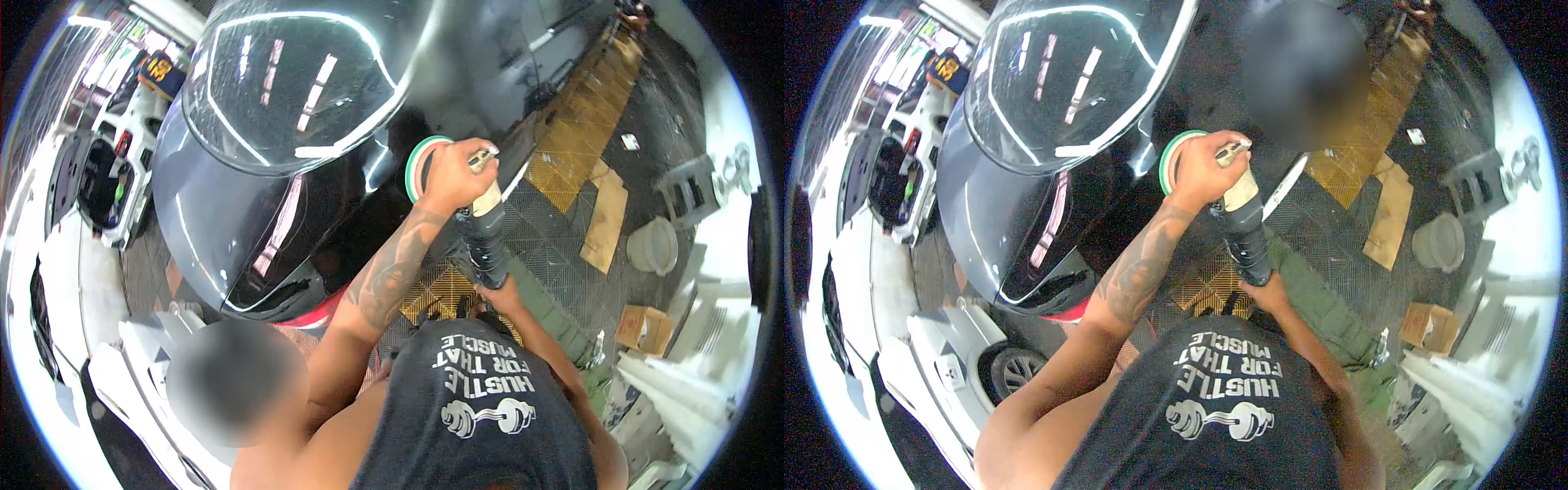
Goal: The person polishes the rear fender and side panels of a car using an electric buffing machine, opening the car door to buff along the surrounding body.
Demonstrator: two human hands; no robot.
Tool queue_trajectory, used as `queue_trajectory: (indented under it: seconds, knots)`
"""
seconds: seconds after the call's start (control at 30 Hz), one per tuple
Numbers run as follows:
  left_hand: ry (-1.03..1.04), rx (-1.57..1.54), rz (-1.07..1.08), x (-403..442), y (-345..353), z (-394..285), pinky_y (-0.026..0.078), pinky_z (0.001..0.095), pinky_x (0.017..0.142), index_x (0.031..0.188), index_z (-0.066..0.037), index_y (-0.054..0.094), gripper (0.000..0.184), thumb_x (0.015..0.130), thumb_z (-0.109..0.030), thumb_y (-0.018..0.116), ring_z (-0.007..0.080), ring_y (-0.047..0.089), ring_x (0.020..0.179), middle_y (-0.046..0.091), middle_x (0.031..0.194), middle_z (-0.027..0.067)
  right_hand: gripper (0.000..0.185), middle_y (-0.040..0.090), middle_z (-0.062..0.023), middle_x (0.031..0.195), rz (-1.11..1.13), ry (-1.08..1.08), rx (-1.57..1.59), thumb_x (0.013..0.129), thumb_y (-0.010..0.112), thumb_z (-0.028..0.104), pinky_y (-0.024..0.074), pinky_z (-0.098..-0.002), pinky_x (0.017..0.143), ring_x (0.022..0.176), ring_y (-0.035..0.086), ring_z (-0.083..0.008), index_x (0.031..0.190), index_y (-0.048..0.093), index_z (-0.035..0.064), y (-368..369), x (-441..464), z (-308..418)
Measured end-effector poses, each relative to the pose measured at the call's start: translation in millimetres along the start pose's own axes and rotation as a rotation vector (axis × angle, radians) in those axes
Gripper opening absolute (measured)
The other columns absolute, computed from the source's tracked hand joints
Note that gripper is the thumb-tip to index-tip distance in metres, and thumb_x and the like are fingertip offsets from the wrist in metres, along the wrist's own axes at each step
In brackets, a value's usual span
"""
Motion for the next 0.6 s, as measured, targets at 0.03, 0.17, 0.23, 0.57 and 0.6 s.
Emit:
queue_trajectory:
  seconds: [0.03,0.17,0.23,0.57,0.6]
  knots:
    - [-0.012,0.010,-0.021,0.7,-7.0,1.1,0.054,0.0316,0.070,0.098,-0.006,0.074,0.023,0.079,-0.019,0.074,0.0227,0.072,0.075,0.074,0.083,0.0112,0.069,0.071,-0.0216,0.106,0.029,-0.064,-0.001,0.066,0.087,0.043,0.0534,-0.0417,0.086,0.097,0.070,-0.0331,0.113,0.065,-0.0021,-4.9,4.5,6.3]
    - [0.113,0.037,-0.174,-30.0,-60.8,-23.4,0.054,0.0351,0.075,0.095,-0.005,0.073,0.022,0.076,-0.015,0.072,0.0299,0.071,0.079,0.072,0.084,0.0152,0.069,0.069,-0.0241,0.109,0.054,-0.178,-0.106,0.065,0.087,0.040,0.0530,-0.0431,0.087,0.101,0.069,-0.0353,0.114,0.064,-0.0038,-13.2,-22.3,64.9]
    - [0.113,0.068,-0.215,-59.3,-94.3,-23.9,0.054,0.0357,0.080,0.097,-0.004,0.072,0.022,0.076,-0.012,0.071,0.0280,0.072,0.085,0.073,0.091,0.0134,0.069,0.069,-0.0251,0.109,0.133,-0.222,-0.161,0.065,0.087,0.040,0.0531,-0.0439,0.087,0.102,0.068,-0.0368,0.114,0.064,-0.0036,2.3,-16.5,61.4]
    - [-0.024,-0.190,-0.624,-180.8,-210.7,-8.1,0.053,0.0400,0.087,0.104,0.004,0.064,0.023,0.091,-0.015,0.064,0.0282,0.067,0.093,0.069,0.103,0.0219,0.046,0.070,-0.0253,0.089,0.369,-0.422,-0.428,0.065,0.082,0.031,0.0544,-0.0480,0.081,0.087,0.069,-0.0416,0.098,0.072,0.0013,15.4,-62.0,168.9]
    - [-0.021,-0.174,-0.614,-169.3,-208.7,-9.5,0.053,0.0395,0.086,0.104,0.004,0.065,0.023,0.090,-0.015,0.064,0.0279,0.067,0.092,0.070,0.102,0.0219,0.044,0.070,-0.0255,0.087,0.337,-0.410,-0.408,0.064,0.082,0.031,0.0546,-0.0483,0.080,0.087,0.069,-0.0415,0.096,0.072,0.0015,12.4,-62.2,166.8]
Point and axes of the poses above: each hand's wrist, its own x-axis towards the middle knuckle, its own y-axis out of the palm, z = x × y, the point moved 7 cm from there along x, towards the middle knuckle
